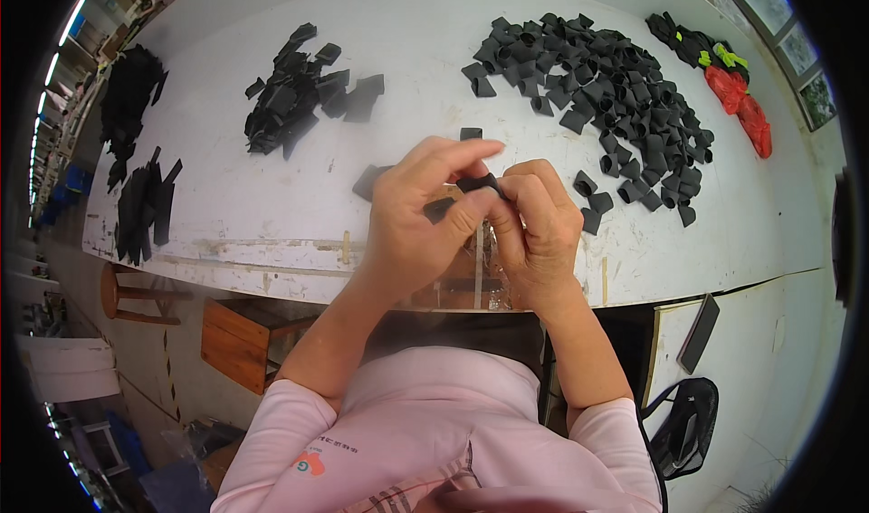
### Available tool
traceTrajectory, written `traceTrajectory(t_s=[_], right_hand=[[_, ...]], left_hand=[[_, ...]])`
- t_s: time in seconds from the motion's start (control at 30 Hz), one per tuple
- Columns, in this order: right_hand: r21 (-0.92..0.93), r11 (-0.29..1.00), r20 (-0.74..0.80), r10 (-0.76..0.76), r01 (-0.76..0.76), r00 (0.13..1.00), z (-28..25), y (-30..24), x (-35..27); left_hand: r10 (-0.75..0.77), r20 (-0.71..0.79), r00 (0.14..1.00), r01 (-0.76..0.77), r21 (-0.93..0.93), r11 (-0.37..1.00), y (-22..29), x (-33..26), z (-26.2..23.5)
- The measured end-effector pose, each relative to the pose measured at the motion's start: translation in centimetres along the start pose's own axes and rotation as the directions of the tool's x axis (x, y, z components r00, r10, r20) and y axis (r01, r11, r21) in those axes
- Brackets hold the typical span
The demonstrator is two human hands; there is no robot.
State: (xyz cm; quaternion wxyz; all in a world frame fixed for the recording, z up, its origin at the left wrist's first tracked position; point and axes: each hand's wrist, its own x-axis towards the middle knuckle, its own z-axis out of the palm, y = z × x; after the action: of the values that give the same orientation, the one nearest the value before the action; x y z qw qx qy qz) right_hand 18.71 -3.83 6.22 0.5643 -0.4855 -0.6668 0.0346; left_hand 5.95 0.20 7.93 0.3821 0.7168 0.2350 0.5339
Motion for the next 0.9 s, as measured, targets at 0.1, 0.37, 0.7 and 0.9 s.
traceTrajectory(t_s=[0.1,0.37,0.7,0.9], right_hand=[[0.080,0.991,0.074,0.106,-0.112,0.992,-0.8,-1.2,0.4],[0.102,0.980,0.162,0.156,-0.174,0.974,-1.6,-2.6,1.9],[0.163,0.975,0.021,0.150,-0.152,0.988,0.0,-0.6,0.0],[0.121,0.949,0.168,0.269,-0.291,0.948,-1.0,-1.5,0.3]], left_hand=[[-0.026,0.013,1.000,0.027,-0.037,0.999,0.2,-0.6,0.0],[-0.383,-0.060,0.922,0.177,-0.814,0.553,-0.6,-1.6,-0.1],[-0.397,-0.050,0.916,0.243,-0.718,0.652,-1.3,-2.5,0.1],[-0.327,-0.067,0.943,0.278,-0.388,0.879,0.4,-1.5,-0.4]])
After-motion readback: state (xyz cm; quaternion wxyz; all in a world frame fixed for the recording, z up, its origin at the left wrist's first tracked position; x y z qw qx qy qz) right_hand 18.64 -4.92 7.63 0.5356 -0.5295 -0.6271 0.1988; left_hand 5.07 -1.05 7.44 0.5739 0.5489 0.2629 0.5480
